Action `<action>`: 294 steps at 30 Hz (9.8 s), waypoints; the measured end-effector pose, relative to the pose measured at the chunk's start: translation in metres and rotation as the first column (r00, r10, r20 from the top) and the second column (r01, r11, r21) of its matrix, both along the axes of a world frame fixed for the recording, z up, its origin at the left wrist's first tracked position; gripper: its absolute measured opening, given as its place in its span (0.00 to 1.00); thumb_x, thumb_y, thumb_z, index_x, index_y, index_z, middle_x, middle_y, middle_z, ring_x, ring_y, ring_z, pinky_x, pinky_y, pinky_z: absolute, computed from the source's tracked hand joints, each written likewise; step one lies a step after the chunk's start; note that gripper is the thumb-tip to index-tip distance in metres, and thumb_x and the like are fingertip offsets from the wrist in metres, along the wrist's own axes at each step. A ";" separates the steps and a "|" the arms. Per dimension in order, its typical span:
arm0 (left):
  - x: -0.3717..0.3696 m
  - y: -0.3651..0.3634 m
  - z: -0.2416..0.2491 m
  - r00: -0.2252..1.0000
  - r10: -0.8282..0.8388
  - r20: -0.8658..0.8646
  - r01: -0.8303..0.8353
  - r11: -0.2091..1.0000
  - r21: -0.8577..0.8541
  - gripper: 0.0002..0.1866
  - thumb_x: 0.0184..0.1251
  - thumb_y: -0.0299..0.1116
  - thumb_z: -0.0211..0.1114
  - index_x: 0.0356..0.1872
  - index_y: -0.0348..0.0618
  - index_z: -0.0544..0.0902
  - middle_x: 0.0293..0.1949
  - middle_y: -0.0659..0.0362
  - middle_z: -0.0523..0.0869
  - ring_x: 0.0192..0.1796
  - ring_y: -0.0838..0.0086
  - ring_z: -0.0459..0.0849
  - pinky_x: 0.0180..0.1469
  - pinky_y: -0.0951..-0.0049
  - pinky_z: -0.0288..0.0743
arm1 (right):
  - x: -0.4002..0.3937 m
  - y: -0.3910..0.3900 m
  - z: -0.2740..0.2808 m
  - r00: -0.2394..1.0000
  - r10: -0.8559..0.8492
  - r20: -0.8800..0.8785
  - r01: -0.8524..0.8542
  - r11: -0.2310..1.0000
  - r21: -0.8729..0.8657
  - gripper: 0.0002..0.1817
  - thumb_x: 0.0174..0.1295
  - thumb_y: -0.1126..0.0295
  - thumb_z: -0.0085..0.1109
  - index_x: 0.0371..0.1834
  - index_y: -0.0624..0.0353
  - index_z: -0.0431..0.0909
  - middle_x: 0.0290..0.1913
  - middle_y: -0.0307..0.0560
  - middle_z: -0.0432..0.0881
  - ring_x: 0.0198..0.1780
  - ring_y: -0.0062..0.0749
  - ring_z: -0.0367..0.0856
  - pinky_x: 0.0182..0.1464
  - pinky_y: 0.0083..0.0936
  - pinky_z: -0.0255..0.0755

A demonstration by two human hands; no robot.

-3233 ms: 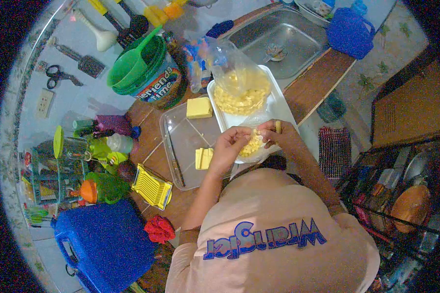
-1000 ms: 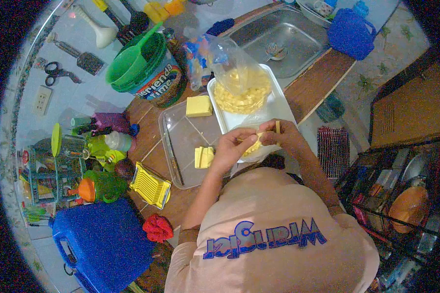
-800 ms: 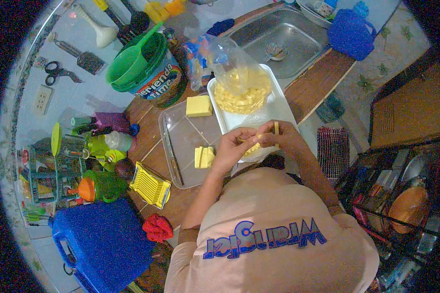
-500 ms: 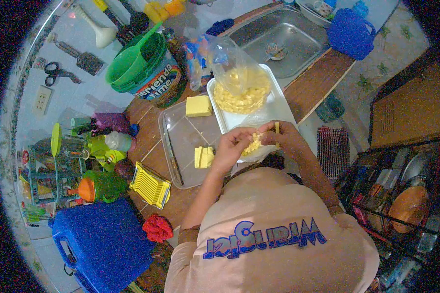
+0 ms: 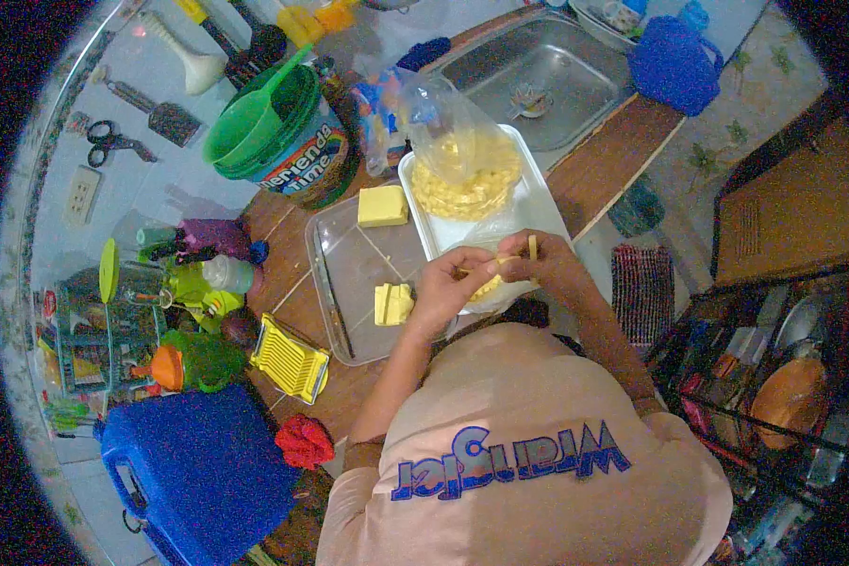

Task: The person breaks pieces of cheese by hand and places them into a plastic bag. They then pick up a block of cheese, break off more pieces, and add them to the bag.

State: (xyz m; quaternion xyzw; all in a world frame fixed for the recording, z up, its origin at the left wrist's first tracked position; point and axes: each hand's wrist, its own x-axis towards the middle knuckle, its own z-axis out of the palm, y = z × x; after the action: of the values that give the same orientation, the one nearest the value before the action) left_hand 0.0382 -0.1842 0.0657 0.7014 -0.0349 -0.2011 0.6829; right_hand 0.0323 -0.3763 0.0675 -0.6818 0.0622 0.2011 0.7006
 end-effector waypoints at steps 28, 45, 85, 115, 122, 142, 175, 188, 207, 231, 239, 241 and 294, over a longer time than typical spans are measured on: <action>0.004 -0.007 -0.008 1.000 -0.001 0.009 0.001 1.000 0.015 0.11 0.59 0.35 0.67 0.38 0.39 0.82 0.32 0.64 0.82 0.36 0.82 0.76 0.41 0.80 0.71 | -0.001 -0.006 0.002 0.997 -0.018 -0.080 0.024 0.998 0.066 0.13 0.55 0.68 0.64 0.40 0.64 0.79 0.35 0.45 0.82 0.36 0.28 0.81 0.42 0.24 0.77; 0.003 -0.004 -0.023 1.000 0.023 0.014 -0.022 0.999 -0.037 0.07 0.61 0.29 0.62 0.38 0.38 0.82 0.32 0.62 0.82 0.36 0.82 0.76 0.41 0.81 0.71 | -0.002 -0.014 -0.015 0.983 -0.129 -0.134 0.150 0.976 0.157 0.13 0.55 0.71 0.62 0.42 0.66 0.78 0.37 0.46 0.82 0.39 0.29 0.81 0.44 0.24 0.77; 0.007 -0.003 -0.040 0.998 -0.011 0.056 0.008 0.999 0.051 0.09 0.62 0.31 0.61 0.40 0.37 0.82 0.36 0.60 0.84 0.39 0.77 0.79 0.44 0.76 0.73 | 0.000 -0.011 -0.002 0.997 0.001 -0.077 -0.012 0.990 -0.141 0.13 0.62 0.66 0.57 0.44 0.63 0.78 0.35 0.44 0.81 0.30 0.25 0.81 0.32 0.22 0.78; -0.006 -0.001 -0.019 0.840 -0.074 0.538 -0.030 0.983 0.181 0.10 0.56 0.34 0.66 0.38 0.44 0.83 0.44 0.53 0.81 0.52 0.61 0.75 0.56 0.65 0.64 | -0.005 -0.002 -0.016 0.972 0.234 -0.027 -0.225 0.956 0.188 0.32 0.61 0.67 0.56 0.68 0.53 0.55 0.43 0.45 0.79 0.38 0.24 0.77 0.34 0.24 0.77; -0.005 0.000 -0.016 0.893 0.007 0.451 -0.070 0.990 0.124 0.08 0.56 0.33 0.66 0.33 0.41 0.83 0.40 0.54 0.80 0.49 0.65 0.76 0.53 0.67 0.67 | -0.007 0.002 0.001 0.991 0.126 -0.046 -0.121 0.987 0.106 0.26 0.61 0.67 0.56 0.63 0.53 0.62 0.32 0.43 0.79 0.31 0.23 0.76 0.30 0.19 0.74; -0.008 0.003 -0.007 0.999 -0.035 -0.028 0.027 0.969 -0.247 0.07 0.60 0.29 0.64 0.33 0.36 0.81 0.37 0.62 0.81 0.41 0.79 0.76 0.48 0.78 0.68 | -0.004 -0.001 -0.008 0.990 0.128 -0.061 -0.109 0.962 0.250 0.13 0.61 0.65 0.57 0.46 0.57 0.72 0.29 0.41 0.78 0.25 0.19 0.75 0.21 0.19 0.73; -0.006 -0.005 -0.026 0.996 0.082 0.047 -0.075 0.989 -0.127 0.08 0.62 0.30 0.61 0.34 0.36 0.83 0.35 0.59 0.81 0.44 0.75 0.77 0.50 0.76 0.68 | -0.008 -0.007 -0.015 0.998 0.052 -0.019 -0.050 0.992 0.120 0.13 0.61 0.67 0.58 0.46 0.62 0.76 0.29 0.40 0.78 0.25 0.18 0.73 0.23 0.19 0.73; -0.008 -0.011 -0.001 0.997 -0.028 0.069 0.028 1.000 0.005 0.09 0.58 0.34 0.66 0.33 0.38 0.82 0.34 0.62 0.81 0.40 0.76 0.78 0.46 0.76 0.70 | -0.011 -0.003 -0.005 1.000 0.022 -0.005 -0.022 0.998 0.057 0.10 0.58 0.65 0.60 0.37 0.59 0.80 0.22 0.34 0.72 0.22 0.18 0.71 0.23 0.19 0.70; -0.006 -0.003 -0.028 0.991 0.063 0.118 -0.058 0.997 -0.053 0.11 0.57 0.23 0.60 0.42 0.39 0.83 0.40 0.60 0.80 0.42 0.77 0.76 0.45 0.78 0.69 | -0.007 -0.003 -0.004 0.999 -0.032 0.037 0.036 0.993 -0.111 0.13 0.60 0.62 0.58 0.45 0.55 0.76 0.25 0.34 0.73 0.20 0.15 0.67 0.21 0.15 0.63; -0.014 -0.013 -0.014 0.988 -0.127 0.093 0.118 0.989 0.093 0.09 0.60 0.34 0.64 0.33 0.38 0.82 0.30 0.62 0.82 0.34 0.81 0.76 0.40 0.76 0.71 | 0.001 0.016 0.002 0.935 -0.354 -0.001 0.339 0.894 0.293 0.18 0.67 0.59 0.48 0.49 0.63 0.73 0.37 0.43 0.73 0.39 0.26 0.74 0.44 0.22 0.72; -0.015 -0.020 -0.015 0.987 0.037 0.158 -0.060 0.988 0.143 0.10 0.58 0.35 0.67 0.33 0.38 0.80 0.27 0.62 0.81 0.32 0.81 0.76 0.37 0.77 0.71 | 0.000 0.024 -0.025 0.869 -0.167 0.465 0.115 0.984 0.138 0.17 0.63 0.68 0.53 0.53 0.63 0.71 0.54 0.49 0.71 0.53 0.29 0.73 0.56 0.28 0.69; -0.014 -0.017 -0.017 0.984 0.077 0.160 -0.096 0.989 0.114 0.10 0.57 0.35 0.68 0.33 0.38 0.81 0.27 0.63 0.80 0.31 0.81 0.76 0.36 0.78 0.70 | 0.002 0.025 -0.019 0.889 -0.166 0.427 0.083 0.975 0.206 0.17 0.60 0.70 0.57 0.52 0.62 0.72 0.55 0.48 0.72 0.52 0.27 0.73 0.55 0.27 0.69; 0.002 0.001 -0.026 0.972 -0.107 0.209 0.031 0.940 0.339 0.10 0.62 0.31 0.60 0.41 0.38 0.82 0.35 0.53 0.84 0.36 0.73 0.81 0.42 0.73 0.73 | 0.000 -0.017 0.003 0.960 -0.266 0.082 0.245 0.947 0.209 0.14 0.57 0.71 0.58 0.47 0.61 0.75 0.40 0.39 0.79 0.38 0.23 0.77 0.40 0.22 0.75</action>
State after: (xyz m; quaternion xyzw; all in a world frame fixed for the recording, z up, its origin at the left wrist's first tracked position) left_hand 0.0404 -0.1830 0.0397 0.8233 -0.1020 -0.1477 0.5385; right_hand 0.0319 -0.3929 0.0706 -0.6054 0.0916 0.0760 0.7869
